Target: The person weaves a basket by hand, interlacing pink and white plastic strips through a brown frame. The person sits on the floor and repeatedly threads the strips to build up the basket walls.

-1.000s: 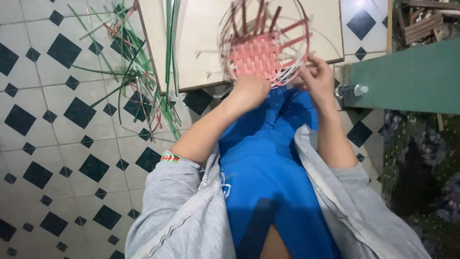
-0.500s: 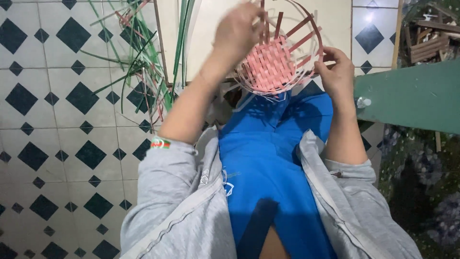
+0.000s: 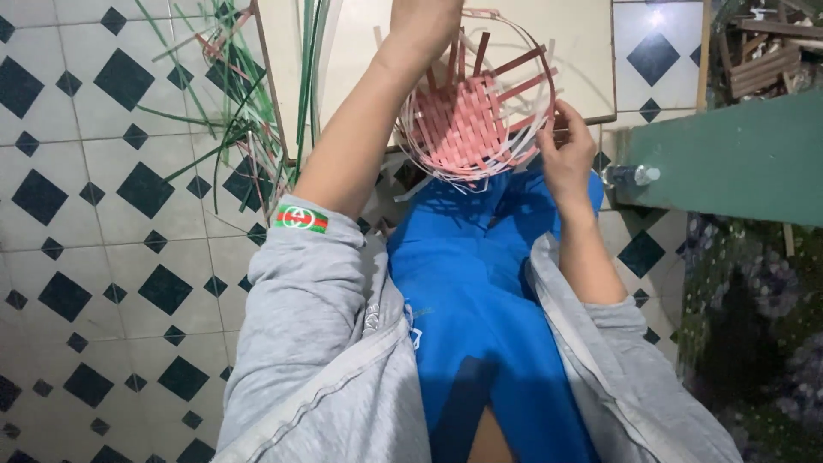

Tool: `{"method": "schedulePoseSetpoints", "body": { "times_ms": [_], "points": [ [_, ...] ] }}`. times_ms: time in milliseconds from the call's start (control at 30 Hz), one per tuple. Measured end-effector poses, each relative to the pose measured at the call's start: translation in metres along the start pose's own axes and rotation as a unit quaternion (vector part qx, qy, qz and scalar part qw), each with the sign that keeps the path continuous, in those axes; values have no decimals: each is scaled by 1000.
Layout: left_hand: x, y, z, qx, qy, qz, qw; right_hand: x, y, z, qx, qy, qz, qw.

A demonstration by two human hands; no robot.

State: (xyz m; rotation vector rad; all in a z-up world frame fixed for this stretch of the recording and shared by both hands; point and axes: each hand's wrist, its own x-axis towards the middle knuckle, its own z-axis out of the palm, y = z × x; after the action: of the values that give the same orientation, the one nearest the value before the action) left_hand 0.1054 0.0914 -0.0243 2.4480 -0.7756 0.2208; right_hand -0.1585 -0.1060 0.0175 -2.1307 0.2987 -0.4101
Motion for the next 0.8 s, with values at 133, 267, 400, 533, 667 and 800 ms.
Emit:
{"method": "schedulePoseSetpoints", "body": {
  "times_ms": [133,267,400,533,667,800],
  "points": [
    [8,36,2,101,-228,-68,966,-1,10,12,14,48,-38,998],
    [-11,79,-71,178,-270,23,946,-1,9,17,31,43,-18,998],
    [-5,92,-97,99,-383,-78,915,-2,-6,12,35,29,-28,999],
    [3,70,-90,-17,-386,-153,909,0,-25,2,30,3,16,999],
    [0,63,-88,-49,-391,-180,901,2,-21,-4,32,-1,-29,999],
    [-3,41,-53,56,-234,-129,962,8,-27,-7,-24,-4,-12,1000]
  ]
}}
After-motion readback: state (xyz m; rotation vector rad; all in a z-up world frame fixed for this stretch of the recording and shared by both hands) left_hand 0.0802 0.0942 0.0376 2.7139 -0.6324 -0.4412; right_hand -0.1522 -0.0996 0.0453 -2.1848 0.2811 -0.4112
